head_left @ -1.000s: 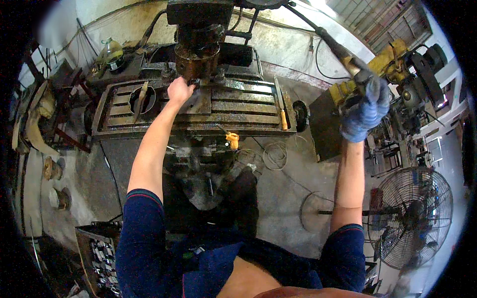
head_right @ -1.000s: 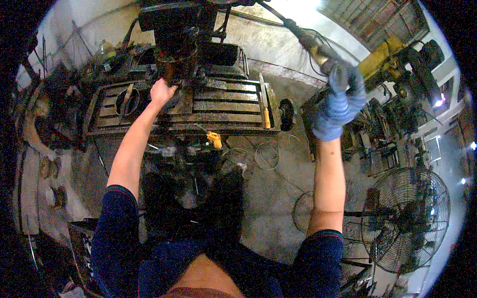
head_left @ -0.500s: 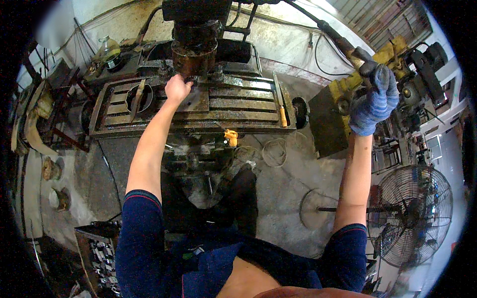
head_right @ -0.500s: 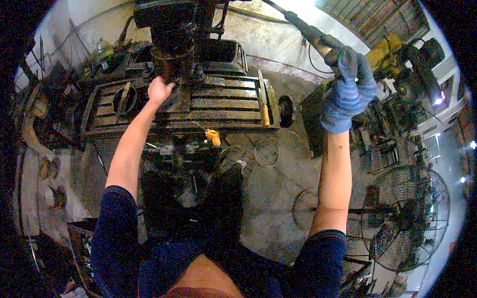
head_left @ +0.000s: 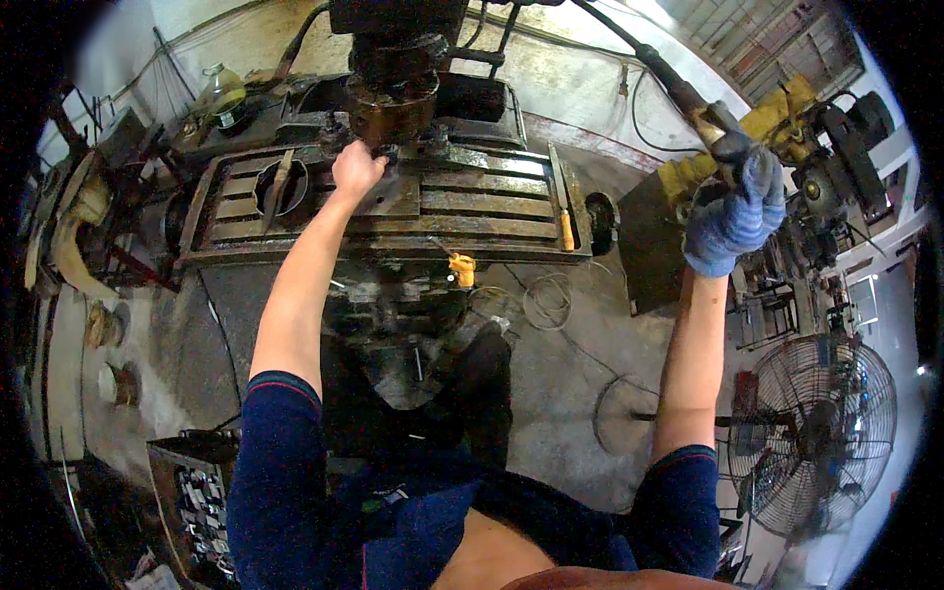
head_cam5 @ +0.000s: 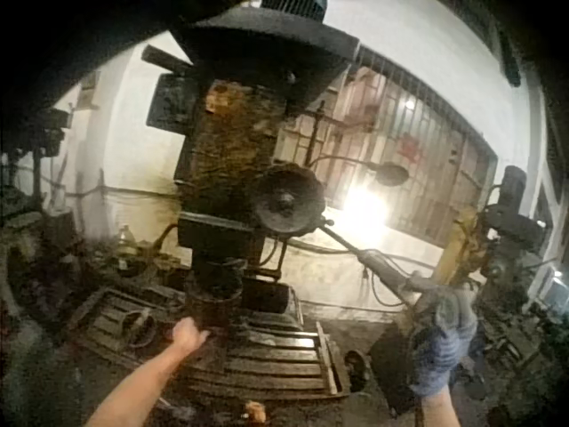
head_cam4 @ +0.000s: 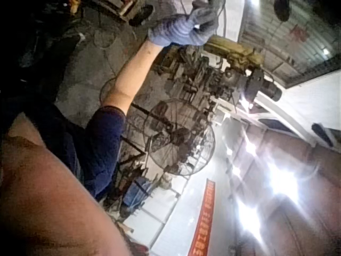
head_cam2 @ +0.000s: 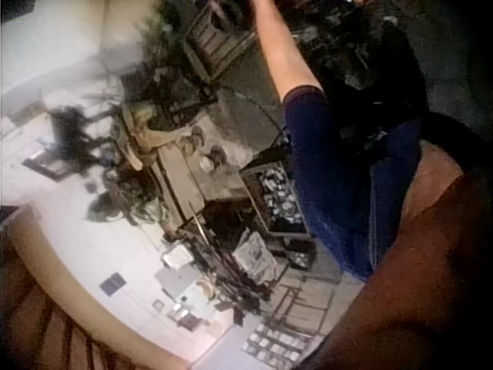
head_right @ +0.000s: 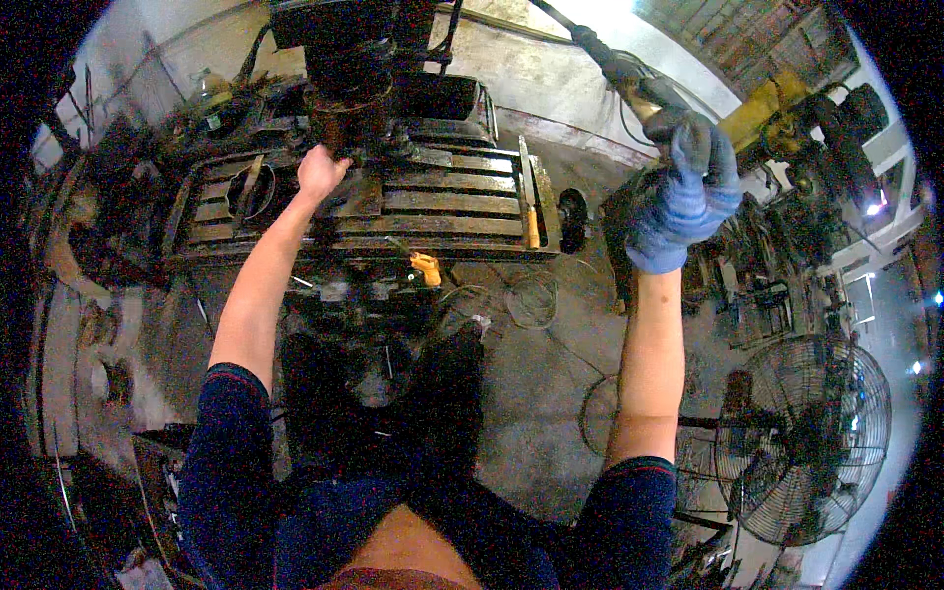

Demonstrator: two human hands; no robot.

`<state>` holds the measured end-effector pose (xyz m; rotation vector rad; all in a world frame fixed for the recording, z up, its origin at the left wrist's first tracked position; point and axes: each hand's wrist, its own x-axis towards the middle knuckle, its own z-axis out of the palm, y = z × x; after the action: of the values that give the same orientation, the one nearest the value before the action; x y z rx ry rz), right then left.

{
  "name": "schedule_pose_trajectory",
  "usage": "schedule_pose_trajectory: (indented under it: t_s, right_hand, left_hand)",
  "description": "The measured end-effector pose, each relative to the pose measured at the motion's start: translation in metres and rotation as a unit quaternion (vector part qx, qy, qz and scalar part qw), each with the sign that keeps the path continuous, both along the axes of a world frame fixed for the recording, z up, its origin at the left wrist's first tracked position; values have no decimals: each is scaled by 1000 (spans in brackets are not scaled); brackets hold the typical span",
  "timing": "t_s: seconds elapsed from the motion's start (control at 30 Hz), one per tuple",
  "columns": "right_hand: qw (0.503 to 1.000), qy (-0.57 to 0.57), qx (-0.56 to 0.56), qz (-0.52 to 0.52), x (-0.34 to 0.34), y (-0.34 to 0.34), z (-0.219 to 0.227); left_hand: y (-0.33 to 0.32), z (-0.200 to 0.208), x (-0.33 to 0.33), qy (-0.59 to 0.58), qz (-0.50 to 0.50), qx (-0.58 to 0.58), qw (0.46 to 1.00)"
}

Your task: The person places small metal pieces into a fixture on a milling machine table. They use a handheld air nozzle to clear shavings and debris from the workspace, then use a tool with a yellow handle to position the parts. The person repeatedly clears the area and moves processed parts into a nearby crate.

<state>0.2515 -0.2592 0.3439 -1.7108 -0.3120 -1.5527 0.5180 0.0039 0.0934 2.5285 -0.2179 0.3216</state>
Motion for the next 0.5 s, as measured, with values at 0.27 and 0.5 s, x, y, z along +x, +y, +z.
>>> schedule_pose_trajectory:
  t_s: [0.27,0.5]
  right_hand:
    - [998,30,17,48,-3,13,-14]
    - [999,20,17,-29,-6,12,-16]
  left_hand:
    - [22,23,-21,15,-56,-6,998]
    - [130,49,-110,-190,-13,-7,982]
